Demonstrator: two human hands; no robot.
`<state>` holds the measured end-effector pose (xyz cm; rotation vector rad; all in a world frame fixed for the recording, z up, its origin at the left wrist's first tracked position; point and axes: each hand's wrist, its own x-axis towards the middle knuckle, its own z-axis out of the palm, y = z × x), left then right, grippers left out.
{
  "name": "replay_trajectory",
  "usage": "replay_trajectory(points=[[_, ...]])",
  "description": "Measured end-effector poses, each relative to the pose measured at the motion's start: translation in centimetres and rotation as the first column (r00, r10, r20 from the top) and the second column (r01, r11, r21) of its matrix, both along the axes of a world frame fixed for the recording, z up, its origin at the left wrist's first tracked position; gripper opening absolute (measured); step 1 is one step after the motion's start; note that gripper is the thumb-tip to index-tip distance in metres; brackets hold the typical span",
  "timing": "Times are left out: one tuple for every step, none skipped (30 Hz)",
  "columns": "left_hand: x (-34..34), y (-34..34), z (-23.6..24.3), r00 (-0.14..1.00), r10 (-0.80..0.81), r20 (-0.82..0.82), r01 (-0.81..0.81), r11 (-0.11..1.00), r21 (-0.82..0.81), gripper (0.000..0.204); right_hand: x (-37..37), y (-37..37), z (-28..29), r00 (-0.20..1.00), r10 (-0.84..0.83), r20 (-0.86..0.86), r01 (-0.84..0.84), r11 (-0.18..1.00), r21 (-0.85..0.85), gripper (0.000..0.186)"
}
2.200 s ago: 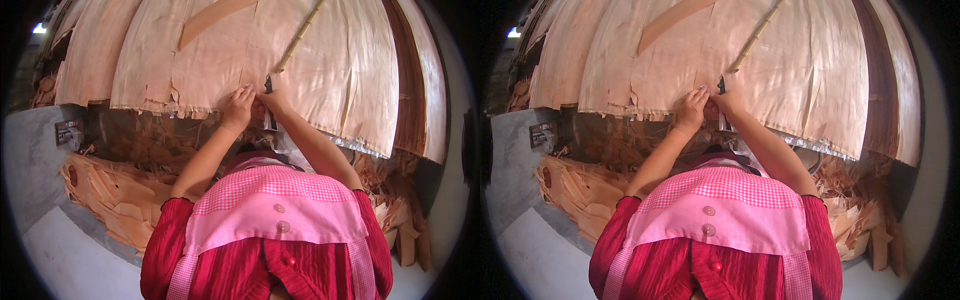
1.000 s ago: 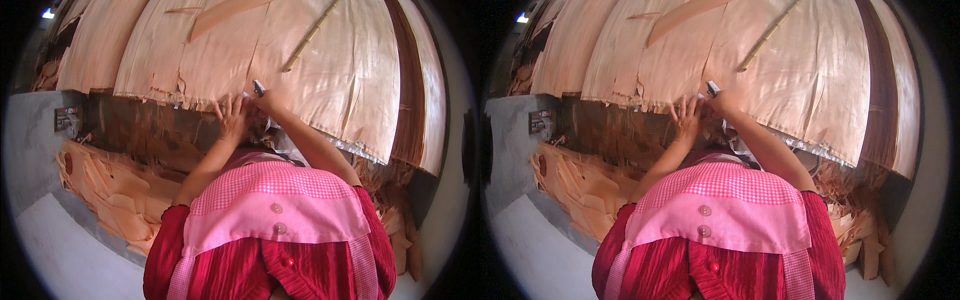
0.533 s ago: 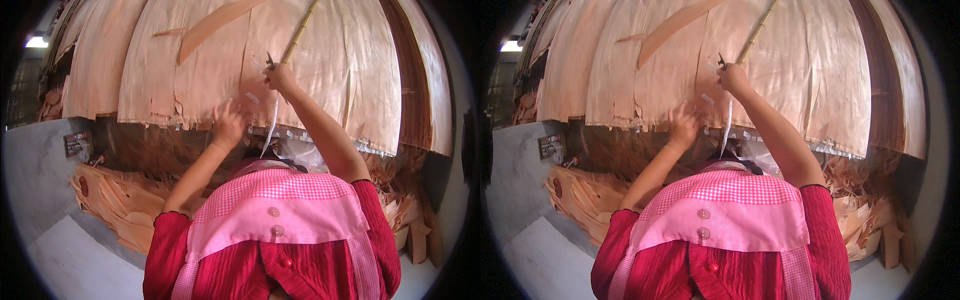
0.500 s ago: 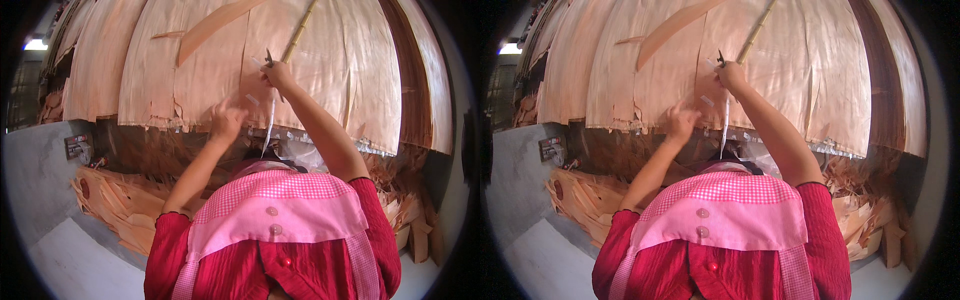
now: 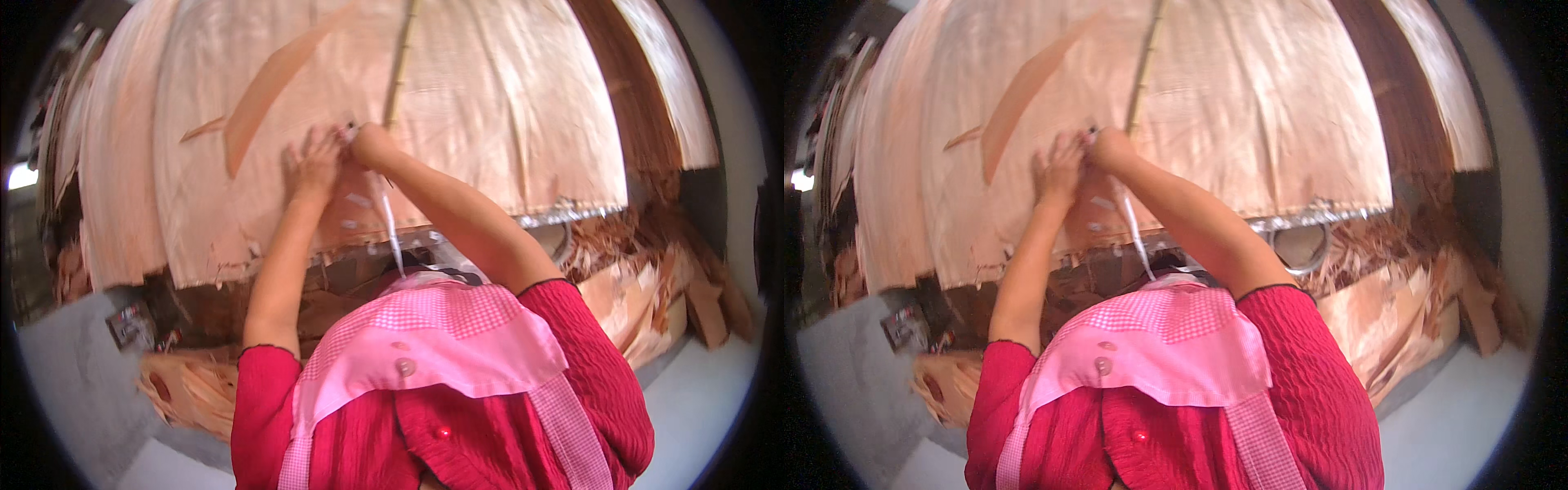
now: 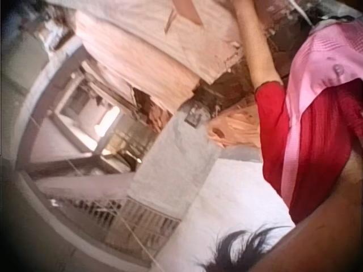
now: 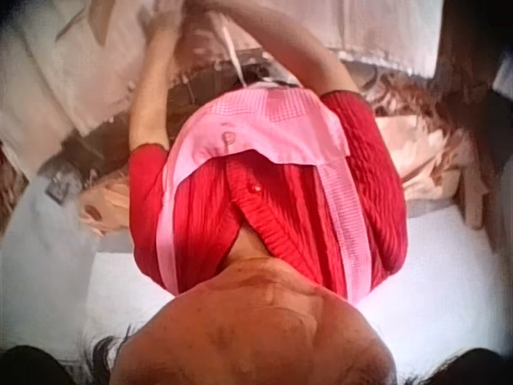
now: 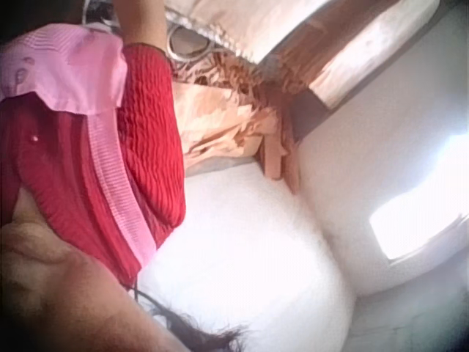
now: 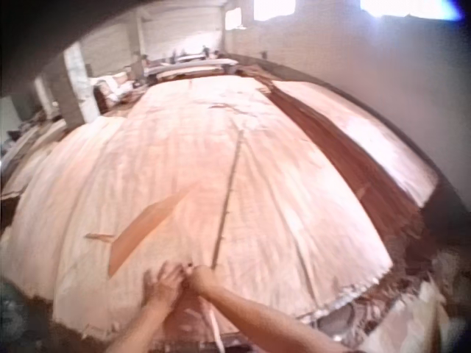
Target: The person uses a utility knife to cut out defects from large sheets of wood veneer and applies tape to secure patches or stabilize the material.
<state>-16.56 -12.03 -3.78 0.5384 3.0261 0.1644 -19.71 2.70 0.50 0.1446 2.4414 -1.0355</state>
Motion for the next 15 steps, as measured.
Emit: replay_trajectory(points=[[0.1,0.9,1.2,0.999,-0.023,-0.041,0.015,0.982,-0.188,0.049,0.8,1.1,1.0,0.977,0.096,-0.189,-0.079,0.992,0.095,0.024],[0.1,1.8,2.1,1.0,-0.013,-0.017,0.009,0.978,-0.21,0.047,1.6,1.9,1.8,0.906,0.221,-0.36,-0.155,0.967,0.202,0.021],[0.3,2.4,2.9,1.0,0.005,0.009,-0.002,0.97,-0.243,0.045,1.8,2.5,1.7,0.911,0.219,-0.349,-0.156,0.967,0.2,0.019],[0.2,3.1,3.4,0.999,0.024,0.033,-0.014,0.961,-0.276,0.043,2.1,3.3,1.5,0.916,0.217,-0.337,-0.157,0.968,0.198,0.018],[-0.1,3.3,3.2,1.0,-0.013,-0.008,0.011,0.977,-0.213,0.042,2.5,4.4,1.3,0.921,0.216,-0.325,-0.157,0.968,0.196,0.017],[-0.1,2.8,2.7,0.998,-0.022,-0.054,0.014,0.988,-0.152,0.042,3.2,5.7,2.0,0.978,0.122,-0.169,-0.126,0.992,-0.012,0.018],[-0.2,2.5,2.6,0.995,-0.027,-0.094,0.019,0.996,-0.089,0.041,4.2,7.9,2.7,0.998,0.063,0.014,-0.058,0.976,-0.212,0.018],[-0.6,2.2,2.6,0.994,-0.021,-0.103,0.018,0.999,-0.028,0.04,5.6,10.3,3.1,0.978,0.039,0.204,0.044,0.92,-0.389,0.019],[-1.2,2.5,3.2,0.994,-0.02,-0.108,0.024,0.999,0.036,0.038,7.6,12.9,3.2,0.969,-0.01,0.249,0.13,0.874,-0.469,0.019],[-1.6,3.3,3.3,0.994,-0.015,-0.112,0.027,0.994,0.106,0.037,9.6,15.9,3.2,0.954,-0.054,0.296,0.213,0.817,-0.536,0.019],[-1.2,5.4,2.7,0.972,-0.064,-0.225,0.129,0.949,0.286,0.037,11.2,18.9,3.0,0.937,-0.092,0.336,0.271,0.798,-0.539,0.02],[-0.7,9.0,1.6,0.962,-0.126,-0.244,0.236,0.833,0.5,0.038,12.9,21.7,2.7,0.916,-0.122,0.382,0.327,0.777,-0.537,0.02],[0.5,13.2,0.8,0.946,-0.169,-0.278,0.317,0.664,0.677,0.04,14.4,24.0,2.6,0.897,-0.199,0.394,0.385,0.789,-0.479,0.018],[2.2,18.5,2.2,0.932,-0.254,-0.258,0.361,0.702,0.614,0.04,15.6,26.7,2.3,0.868,-0.295,0.4,0.458,0.787,-0.414,0.017],[3.3,22.2,2.1,0.94,-0.298,-0.169,0.339,0.738,0.583,0.042,16.0,28.9,2.9,0.864,-0.336,0.375,0.468,0.81,-0.353,0.017]])
